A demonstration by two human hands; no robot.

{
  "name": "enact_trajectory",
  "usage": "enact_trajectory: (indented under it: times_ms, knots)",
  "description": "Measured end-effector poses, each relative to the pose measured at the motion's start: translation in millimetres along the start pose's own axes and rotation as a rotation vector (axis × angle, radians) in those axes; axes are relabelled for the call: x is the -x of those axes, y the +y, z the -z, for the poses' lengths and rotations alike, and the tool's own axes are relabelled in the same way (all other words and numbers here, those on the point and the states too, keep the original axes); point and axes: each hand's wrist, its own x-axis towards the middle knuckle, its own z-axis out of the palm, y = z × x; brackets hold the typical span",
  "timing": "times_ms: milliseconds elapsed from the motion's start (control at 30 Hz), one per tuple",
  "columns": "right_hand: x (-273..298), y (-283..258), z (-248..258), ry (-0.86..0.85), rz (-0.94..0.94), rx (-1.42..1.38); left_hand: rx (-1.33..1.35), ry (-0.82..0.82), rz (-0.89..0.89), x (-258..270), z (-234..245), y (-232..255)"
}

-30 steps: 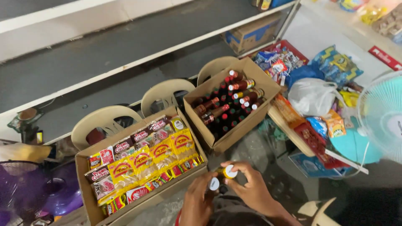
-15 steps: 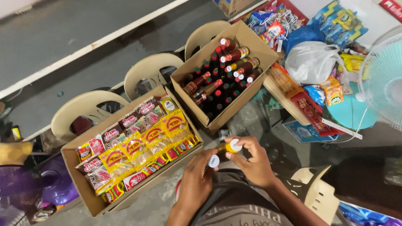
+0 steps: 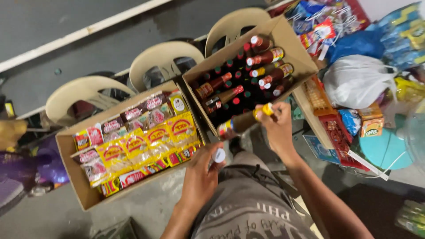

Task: The person takes sauce bottles out of a cardboard box on the floor, unscrews and checks some caps, and places the bottles upright on a store shelf, arranging them in a row with other condiment bottles already there.

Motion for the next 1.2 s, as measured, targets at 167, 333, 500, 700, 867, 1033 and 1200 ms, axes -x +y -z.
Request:
enact_trajectory:
  times_ms: [167, 333, 500, 700, 867, 1033, 1200]
  knots:
    - [-67.4, 50.2, 20.8, 0.114, -0.152, -0.059, -0.028, 0.065, -0.011, -32.0, -13.6, 5.2]
    - [-97.7, 89.8, 38.6, 0.073, -0.344, -0.034, -0.062, 0.141, 0.013, -49.8, -25.7, 11.5]
    - [-119.6, 126.9, 48.9, 0.027, -0.511, 0.093, -0.045, 0.187, 0.050, -60.1, -36.3, 14.8]
    - [-149.3, 162.3, 58.4, -0.073, -0.617, -0.071, -0.095, 0.195, 0.064, -71.7, -42.6, 17.0]
    - [-161.0, 173.6, 52.5, -0.156, -0.847, 0.096, -0.087, 0.213, 0.092, -72.6, -43.4, 19.8]
    - [-174.4, 216.2, 59.2, -0.228, -0.924, 0.303, -0.095, 0.218, 0.102, -72.4, -44.4, 17.2]
    - [-184.5, 195.8, 51.6, -0.241, -1.032, 0.373, -0.099, 0.241, 0.032, -82.5, -43.3, 14.4]
